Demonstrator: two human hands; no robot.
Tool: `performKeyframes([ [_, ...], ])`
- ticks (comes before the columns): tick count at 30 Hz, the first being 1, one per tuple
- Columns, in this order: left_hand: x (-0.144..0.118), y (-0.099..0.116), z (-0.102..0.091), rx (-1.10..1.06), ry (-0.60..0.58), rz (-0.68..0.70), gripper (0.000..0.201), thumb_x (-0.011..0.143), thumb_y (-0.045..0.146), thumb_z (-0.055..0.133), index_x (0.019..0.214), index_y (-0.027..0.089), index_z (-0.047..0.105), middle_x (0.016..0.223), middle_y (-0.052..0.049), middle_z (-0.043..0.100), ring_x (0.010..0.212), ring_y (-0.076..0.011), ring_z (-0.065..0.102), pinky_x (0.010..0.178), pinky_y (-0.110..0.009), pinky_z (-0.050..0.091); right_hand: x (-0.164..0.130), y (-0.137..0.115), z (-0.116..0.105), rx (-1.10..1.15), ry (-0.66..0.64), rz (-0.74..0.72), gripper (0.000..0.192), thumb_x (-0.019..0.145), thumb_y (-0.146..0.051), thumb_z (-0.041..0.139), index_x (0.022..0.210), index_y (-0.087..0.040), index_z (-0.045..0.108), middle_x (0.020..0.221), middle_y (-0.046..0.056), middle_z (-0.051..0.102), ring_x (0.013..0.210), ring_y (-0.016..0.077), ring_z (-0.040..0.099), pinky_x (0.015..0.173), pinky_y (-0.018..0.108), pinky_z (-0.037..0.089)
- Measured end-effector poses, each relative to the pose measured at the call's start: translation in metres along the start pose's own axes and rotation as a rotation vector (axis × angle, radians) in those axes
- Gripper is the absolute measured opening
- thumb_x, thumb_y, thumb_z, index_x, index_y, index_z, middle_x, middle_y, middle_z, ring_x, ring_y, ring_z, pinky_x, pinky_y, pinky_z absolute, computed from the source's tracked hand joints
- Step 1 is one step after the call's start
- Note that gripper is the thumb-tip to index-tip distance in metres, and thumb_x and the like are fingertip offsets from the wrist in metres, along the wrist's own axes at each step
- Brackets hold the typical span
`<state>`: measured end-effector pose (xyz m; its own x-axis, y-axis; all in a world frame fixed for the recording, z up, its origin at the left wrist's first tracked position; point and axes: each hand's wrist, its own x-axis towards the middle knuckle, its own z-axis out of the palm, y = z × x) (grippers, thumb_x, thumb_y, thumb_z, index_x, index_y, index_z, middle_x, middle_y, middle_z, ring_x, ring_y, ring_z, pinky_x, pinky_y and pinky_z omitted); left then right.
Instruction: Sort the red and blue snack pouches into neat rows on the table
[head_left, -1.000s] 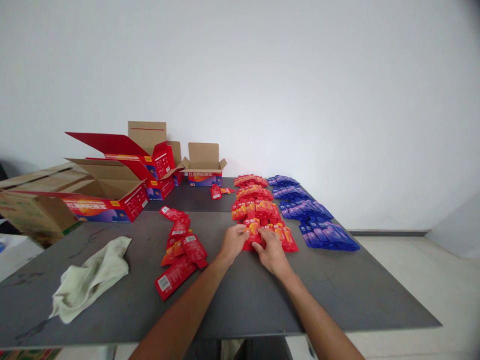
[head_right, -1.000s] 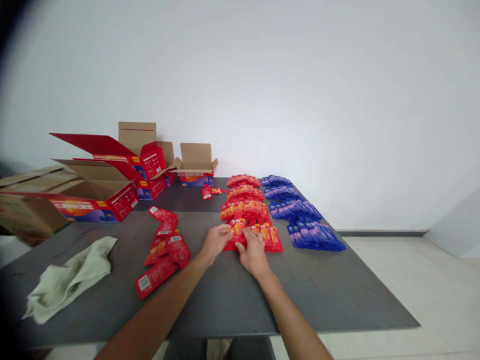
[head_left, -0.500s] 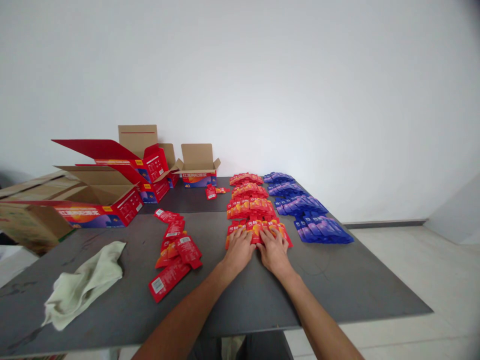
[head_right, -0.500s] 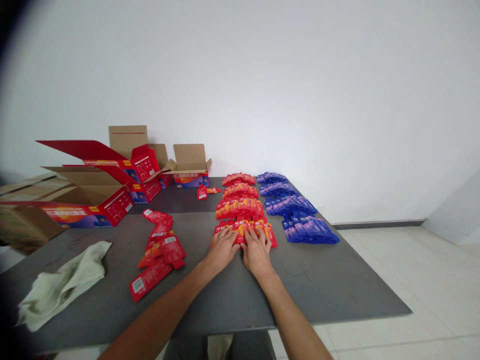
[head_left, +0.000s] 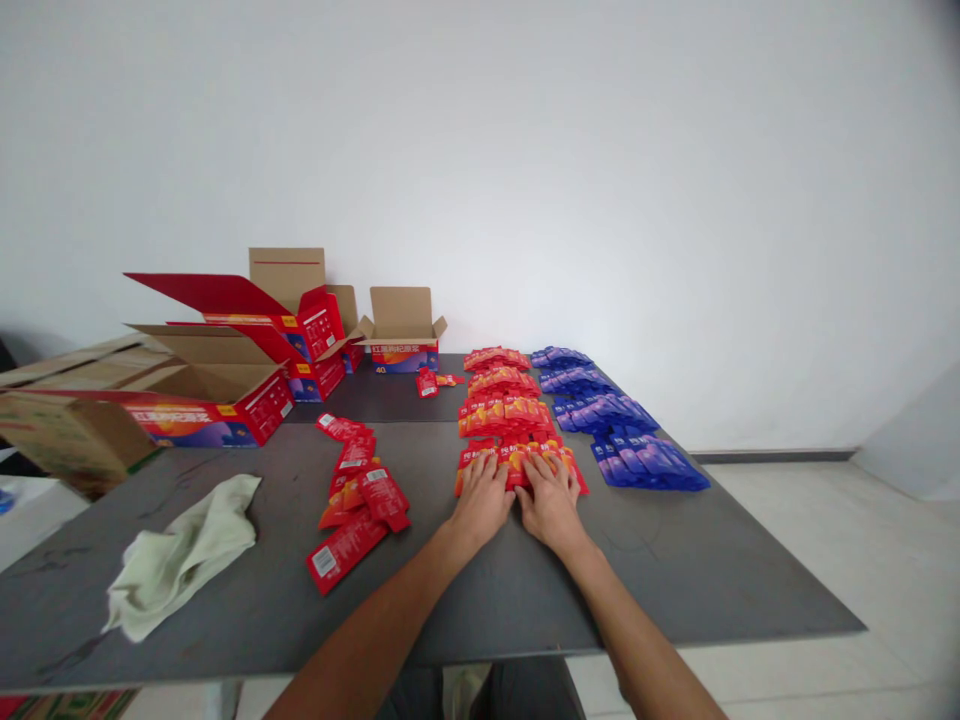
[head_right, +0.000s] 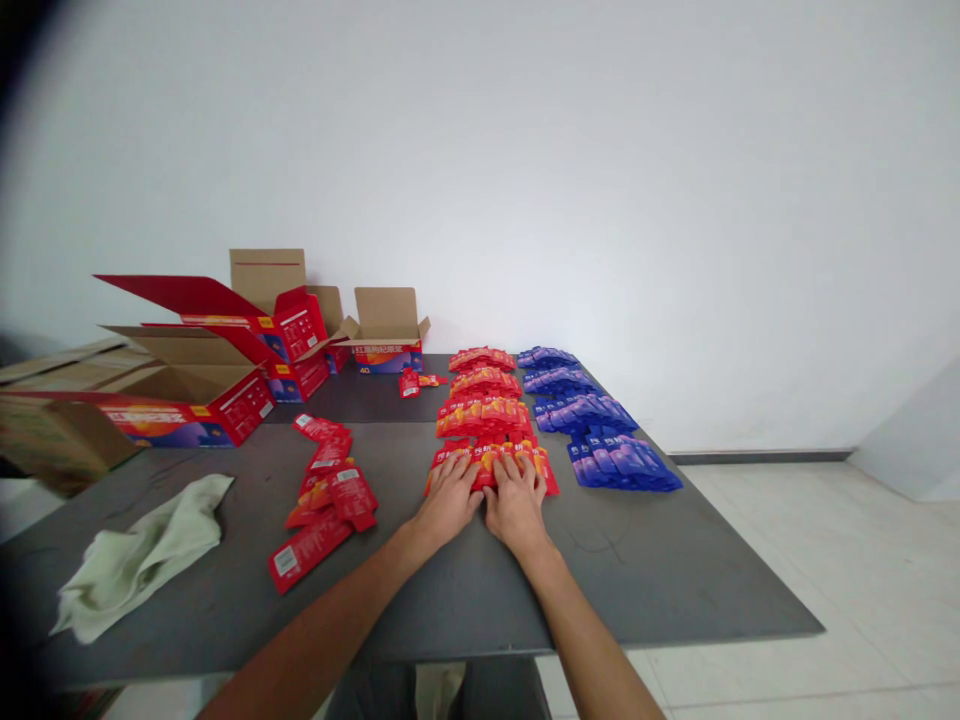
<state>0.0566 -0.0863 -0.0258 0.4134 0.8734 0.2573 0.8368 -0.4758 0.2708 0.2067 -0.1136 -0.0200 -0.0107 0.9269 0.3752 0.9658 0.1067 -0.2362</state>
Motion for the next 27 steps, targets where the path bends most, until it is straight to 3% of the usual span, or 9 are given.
performKeyframes([
  [5, -0.008, -0.007, -0.015, -0.004, 0.022, -0.022, 0.05, 0.09, 0.03, 0.047, 0.137, 0.013, 0.049, 0.148, -0.017, 0.042, 0.141, -0.0317, 0.026, 0.115, -0.049, 0.022, 0.004, -0.017, -0.006, 0.029, 0.023, -0.012, 0.043, 0.087, -0.029, 0.054, 0.129, -0.023, 0.059, 0.143, 0.008, 0.049, 0.135, 0.035, 0.027, 0.107, 0.051, 0.022],
  [10, -0.024, -0.028, -0.037, 0.04, 0.004, -0.108, 0.048, 0.087, 0.021, 0.046, 0.134, 0.014, 0.05, 0.146, -0.018, 0.042, 0.139, -0.0334, 0.028, 0.112, -0.052, 0.023, 0.013, -0.048, -0.006, 0.102, -0.012, -0.058, 0.038, 0.088, -0.026, 0.053, 0.125, -0.024, 0.062, 0.142, 0.009, 0.05, 0.133, 0.0348, 0.029, 0.103, 0.053, 0.027],
  [16, -0.046, -0.064, -0.058, 0.159, -0.032, -0.169, 0.042, 0.08, 0.016, 0.053, 0.122, 0.016, 0.06, 0.138, -0.016, 0.052, 0.138, -0.0334, 0.031, 0.109, -0.052, 0.026, 0.018, -0.095, 0.006, 0.142, -0.045, -0.167, 0.033, 0.088, -0.022, 0.051, 0.118, -0.024, 0.065, 0.136, 0.008, 0.055, 0.129, 0.0331, 0.033, 0.1, 0.049, 0.029],
  [27, -0.081, -0.139, -0.091, 0.198, -0.087, -0.211, 0.037, 0.088, 0.011, 0.041, 0.107, 0.019, 0.071, 0.117, -0.016, 0.066, 0.133, -0.0336, 0.041, 0.106, -0.055, 0.029, 0.019, -0.155, 0.03, 0.199, -0.127, -0.35, 0.032, 0.086, -0.015, 0.047, 0.11, -0.021, 0.068, 0.123, 0.008, 0.063, 0.126, 0.0317, 0.037, 0.097, 0.043, 0.03],
])
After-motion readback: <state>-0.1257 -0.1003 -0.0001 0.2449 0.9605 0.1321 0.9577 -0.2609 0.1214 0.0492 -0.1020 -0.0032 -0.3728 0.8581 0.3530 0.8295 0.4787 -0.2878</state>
